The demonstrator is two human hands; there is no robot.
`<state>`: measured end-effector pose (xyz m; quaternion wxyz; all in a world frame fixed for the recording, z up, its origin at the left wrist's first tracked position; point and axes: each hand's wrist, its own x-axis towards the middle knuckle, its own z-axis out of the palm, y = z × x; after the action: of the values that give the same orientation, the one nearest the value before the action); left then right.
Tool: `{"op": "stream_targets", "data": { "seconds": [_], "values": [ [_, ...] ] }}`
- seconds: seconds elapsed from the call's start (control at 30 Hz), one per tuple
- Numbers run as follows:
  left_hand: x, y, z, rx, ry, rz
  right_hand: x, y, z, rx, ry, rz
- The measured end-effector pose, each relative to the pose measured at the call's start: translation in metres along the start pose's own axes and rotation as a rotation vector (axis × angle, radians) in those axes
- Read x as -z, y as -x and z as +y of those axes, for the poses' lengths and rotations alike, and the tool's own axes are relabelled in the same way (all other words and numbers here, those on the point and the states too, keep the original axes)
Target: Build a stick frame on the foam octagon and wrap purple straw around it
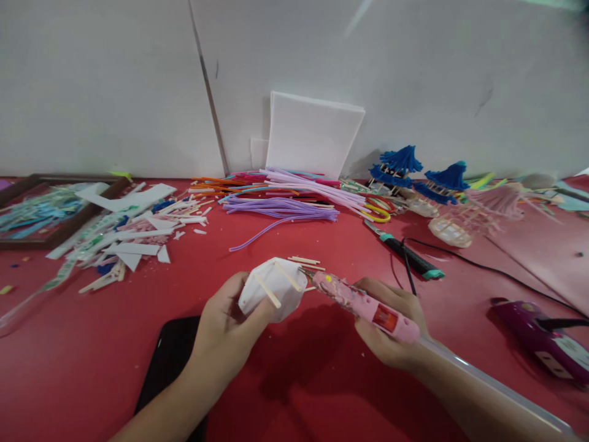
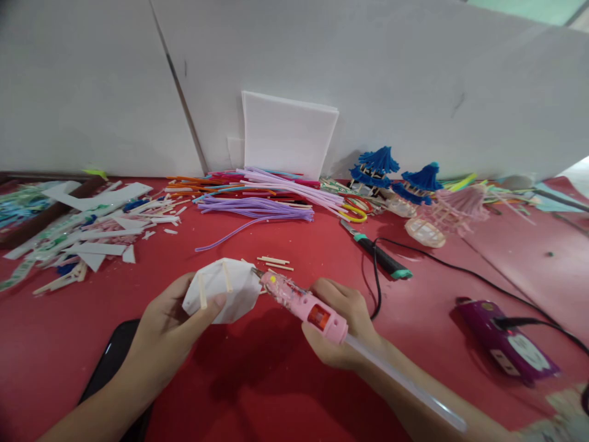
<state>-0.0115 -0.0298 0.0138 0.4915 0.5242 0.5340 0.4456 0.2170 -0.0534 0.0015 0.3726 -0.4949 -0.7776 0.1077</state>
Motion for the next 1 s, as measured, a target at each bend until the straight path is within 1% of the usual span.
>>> {"op": "stream_targets", "data": {
  "seconds": [0.17,0.37,0.67,0.8,0.9,0.97,1.0],
  "values": [
    [0.001,0.001,-0.002,0.002,0.008,-0.016,-0.001,-0.001,-0.002,-0.024,0.006,-0.006],
    [0.002,0.001,-0.005,0.010,0.012,-0.022,-0.003,-0.001,-0.001,-0.005,0.008,0.022],
    [0.001,0.000,-0.002,0.002,-0.019,-0.012,-0.002,0.001,0.002,-0.016,0.019,0.010],
    [0.003,0.003,-0.004,-0.016,-0.053,-0.045,-0.004,0.002,0.004,-0.022,0.014,0.019],
    [0.003,0.002,-0.004,-0.016,-0.073,-0.072,-0.003,-0.002,0.011,-0.079,0.061,0.045],
    [0.003,0.001,-0.002,0.018,-0.082,-0.090,-0.001,-0.007,0.023,-0.158,0.163,0.008],
    [0.002,0.001,-0.001,0.046,-0.086,-0.110,0.002,-0.009,0.030,-0.190,0.219,-0.039]
  ]
}}
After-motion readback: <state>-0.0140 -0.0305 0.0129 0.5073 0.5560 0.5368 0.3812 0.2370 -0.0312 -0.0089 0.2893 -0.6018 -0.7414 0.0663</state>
